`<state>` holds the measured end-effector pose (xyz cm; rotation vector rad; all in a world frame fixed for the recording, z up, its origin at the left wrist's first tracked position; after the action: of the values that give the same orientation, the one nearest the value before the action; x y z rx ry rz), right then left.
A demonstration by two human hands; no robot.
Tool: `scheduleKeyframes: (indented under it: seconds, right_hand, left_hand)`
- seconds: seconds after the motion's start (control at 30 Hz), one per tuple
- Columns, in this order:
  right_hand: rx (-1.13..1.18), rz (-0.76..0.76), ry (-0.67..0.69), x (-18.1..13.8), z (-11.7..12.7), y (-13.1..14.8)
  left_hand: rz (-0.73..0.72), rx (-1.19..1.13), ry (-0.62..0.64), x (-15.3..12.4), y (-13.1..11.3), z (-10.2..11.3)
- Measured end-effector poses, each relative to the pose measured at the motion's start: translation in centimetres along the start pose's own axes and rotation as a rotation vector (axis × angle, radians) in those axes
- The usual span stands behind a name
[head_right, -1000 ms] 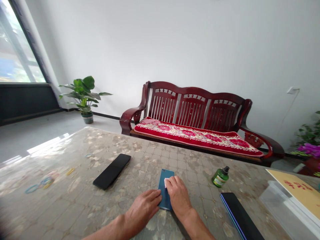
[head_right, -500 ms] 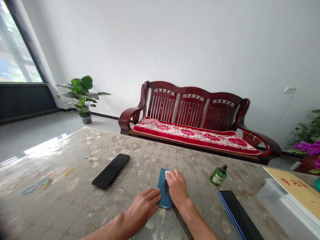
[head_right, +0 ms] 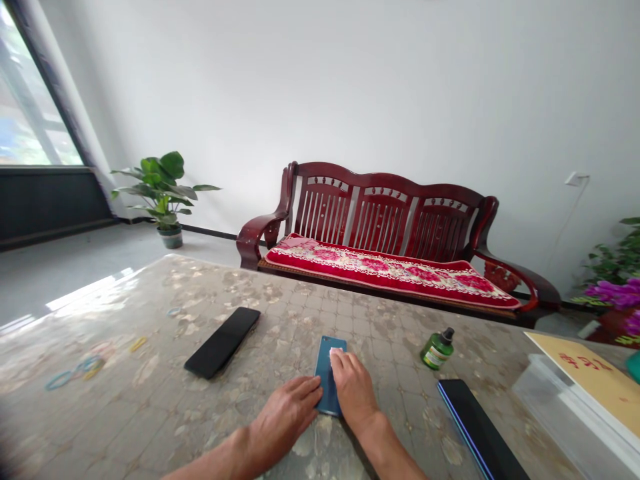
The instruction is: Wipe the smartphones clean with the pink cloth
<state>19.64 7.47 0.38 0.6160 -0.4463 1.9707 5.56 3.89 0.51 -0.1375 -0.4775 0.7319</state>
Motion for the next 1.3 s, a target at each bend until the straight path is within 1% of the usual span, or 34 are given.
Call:
scheduleKeyframes:
  seconds: [0.1, 0.2, 0.3, 0.43, 0.53, 0.6, 0.77, 0.83, 0.93, 1.07, 1.13, 1.2, 1.3]
  right_hand:
    - [0.012, 0.041, -0.004, -1.1, 0.2, 0.4]
    - [0.016, 0.054, -0.002, -1.1, -0.1, 0.2]
    - [0.012, 0.035, 0.014, 0.3, -0.7, -0.4]
    - [0.005, -0.043, 0.081, 3.1, -1.4, -1.5]
    - [0.021, -0.060, 0.117, 4.2, -1.6, -1.7]
    - [0.040, -0.045, 0.109, 3.9, -1.4, -1.4]
    - [0.076, 0.059, 0.060, 1.4, -0.3, -0.2]
    - [0.075, 0.088, 0.055, 0.8, -0.2, 0.0]
    - [0.063, 0.079, 0.059, 1.5, -0.5, -0.2]
    - [0.021, -0.006, 0.084, 3.9, -1.4, -1.0]
    - [0.008, -0.036, 0.099, 4.7, -1.7, -1.1]
    - [0.008, -0.034, 0.100, 4.6, -1.7, -0.8]
    - [0.030, 0.023, 0.080, 3.1, -1.3, 0.0]
  left_hand:
    - [-0.003, -0.006, -0.015, -0.1, 0.1, -0.2]
    - [-0.011, 0.013, -0.020, 0.0, 0.0, -0.3]
    - [-0.031, 0.039, -0.029, 0.2, -0.1, -0.3]
    - [-0.055, 0.062, -0.037, 0.2, -0.2, -0.5]
    - [-0.058, 0.068, -0.035, 0.1, 0.0, -0.6]
    - [-0.059, 0.069, -0.038, 0.1, 0.0, -0.7]
    - [-0.076, 0.060, -0.044, 0.2, -0.1, -0.6]
    - [-0.077, 0.053, -0.039, 0.3, -0.1, -0.5]
    - [-0.077, 0.050, -0.037, 0.3, -0.1, -0.4]
    - [-0.101, 0.072, -0.008, 0.3, -0.3, -0.2]
    - [-0.107, 0.077, 0.014, 0.3, -0.4, -0.2]
    - [-0.107, 0.075, 0.021, 0.4, -0.5, 0.0]
    - [-0.098, 0.070, 0.005, 0.5, -0.5, 0.0]
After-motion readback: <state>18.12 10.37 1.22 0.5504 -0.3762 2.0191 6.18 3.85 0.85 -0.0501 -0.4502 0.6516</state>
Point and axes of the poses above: each hand's wrist, its own x-axis towards the middle knuckle, its own z-axis out of the back of the hand, y = z × x, the point moved 5 cm from there along x, towards the middle knuckle, and after that the axes turned 8 degrees about -y, right-handed, at the moved point
